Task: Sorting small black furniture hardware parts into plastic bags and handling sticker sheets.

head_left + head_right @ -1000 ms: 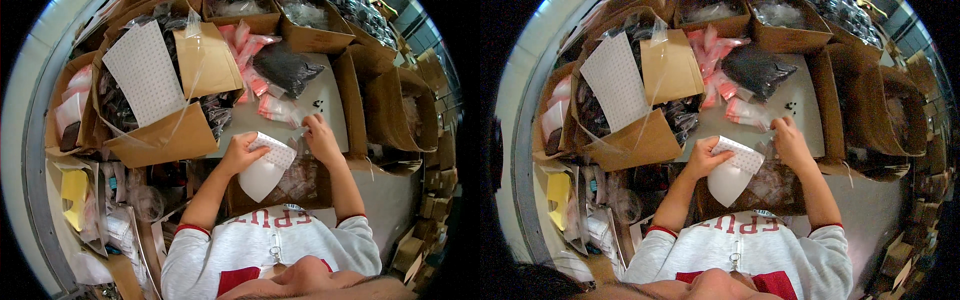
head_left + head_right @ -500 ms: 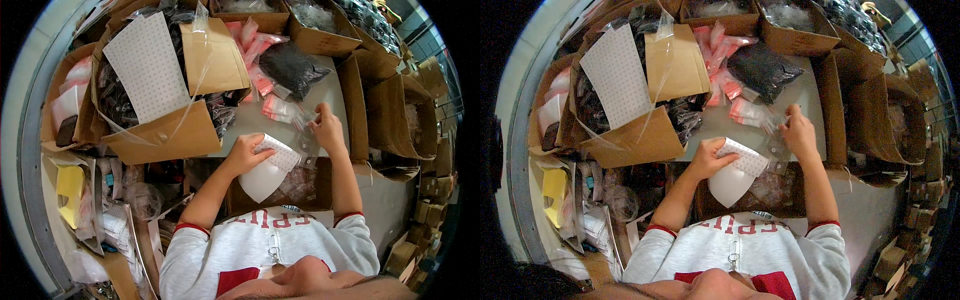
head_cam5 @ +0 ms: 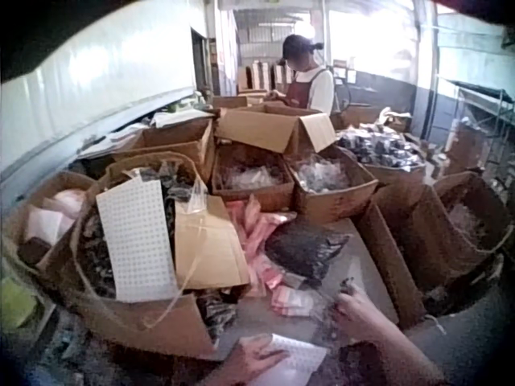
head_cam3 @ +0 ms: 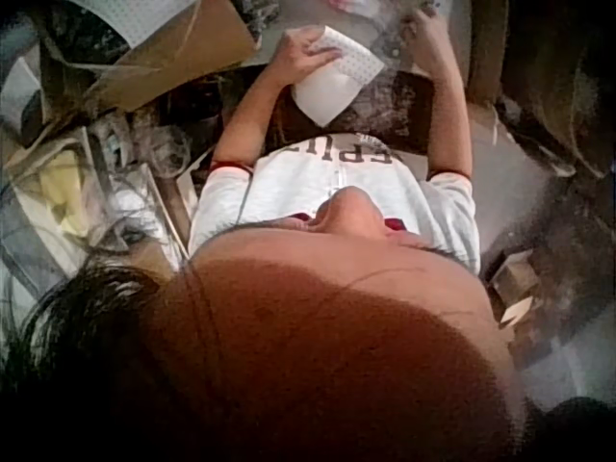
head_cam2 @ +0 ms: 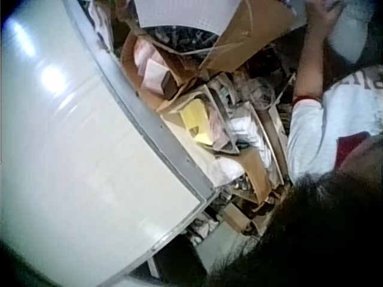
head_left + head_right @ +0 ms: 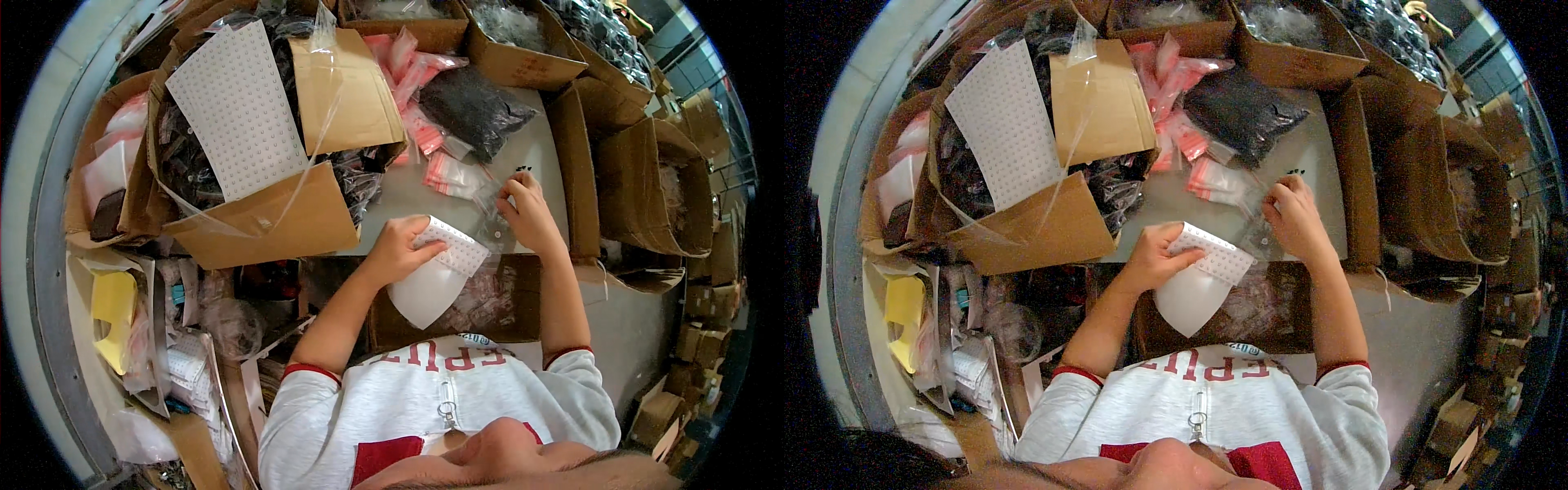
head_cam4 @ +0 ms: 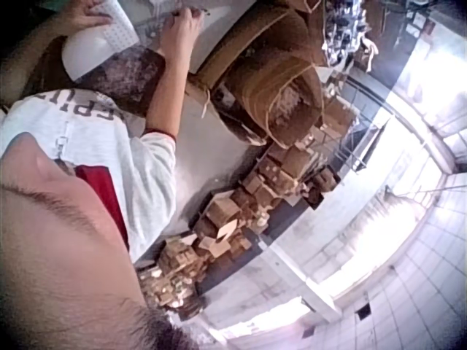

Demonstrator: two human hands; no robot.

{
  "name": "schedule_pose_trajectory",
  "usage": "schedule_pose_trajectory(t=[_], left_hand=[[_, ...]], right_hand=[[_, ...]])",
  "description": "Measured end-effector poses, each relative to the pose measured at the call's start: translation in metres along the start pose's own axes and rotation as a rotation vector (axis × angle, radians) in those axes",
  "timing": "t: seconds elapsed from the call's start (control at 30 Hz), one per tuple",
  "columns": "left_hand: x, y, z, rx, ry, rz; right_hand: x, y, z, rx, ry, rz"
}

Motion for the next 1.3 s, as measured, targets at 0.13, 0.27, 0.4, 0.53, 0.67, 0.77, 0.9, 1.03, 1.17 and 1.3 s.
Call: schedule_pose_trajectory(t=[0.13, 0.27, 0.4, 0.53, 0.67, 0.77, 0.9, 1.03, 1.17, 1.3], left_hand=[[0.004, 0.001, -0.002, 0.021, -0.03, -0.002], [0.004, 0.004, 0.002, 0.038, -0.013, 0.0], [0.013, 0.005, 0.0, 0.035, 0.157, 0.087], [0.011, 0.004, 0.003, 0.039, 0.15, 0.094], [0.008, 0.004, 0.004, 0.032, 0.137, 0.087], [0.008, 0.005, 0.002, 0.035, 0.167, 0.105], [0.012, 0.007, 0.003, 0.045, 0.171, 0.132], [0.01, 0.007, 0.004, 0.046, 0.161, 0.125], [0.015, 0.008, 0.001, 0.035, 0.116, 0.072], [0.01, 0.008, 0.001, 0.051, 0.106, 0.079]], right_hand=[[-0.008, -0.003, -0.003, -0.082, 0.194, 0.107], [-0.012, 0.007, 0.011, -0.082, 0.161, -0.078], [-0.018, 0.025, 0.012, -0.011, 0.092, -0.159], [-0.014, 0.033, 0.011, -0.01, -0.011, -0.182], [-0.02, 0.037, 0.012, -0.072, 0.043, -0.116], [-0.021, 0.04, 0.011, -0.111, 0.135, -0.124], [-0.003, 0.05, 0.007, -0.063, 0.192, -0.134], [0.014, 0.054, -0.001, 0.045, 0.018, -0.098], [0.051, 0.047, -0.016, 0.129, -0.326, 0.012], [0.076, 0.039, -0.035, 0.179, -0.37, 0.104]])
Point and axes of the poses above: each hand's wrist, its own y-axis away from the middle knuckle, its own z-axis out of the back of the hand, x = y × z, the point moved 8 cm from there along -y, towards the middle knuckle, and after that the axes turned 14 degrees about -y, right-handed, at the moved point
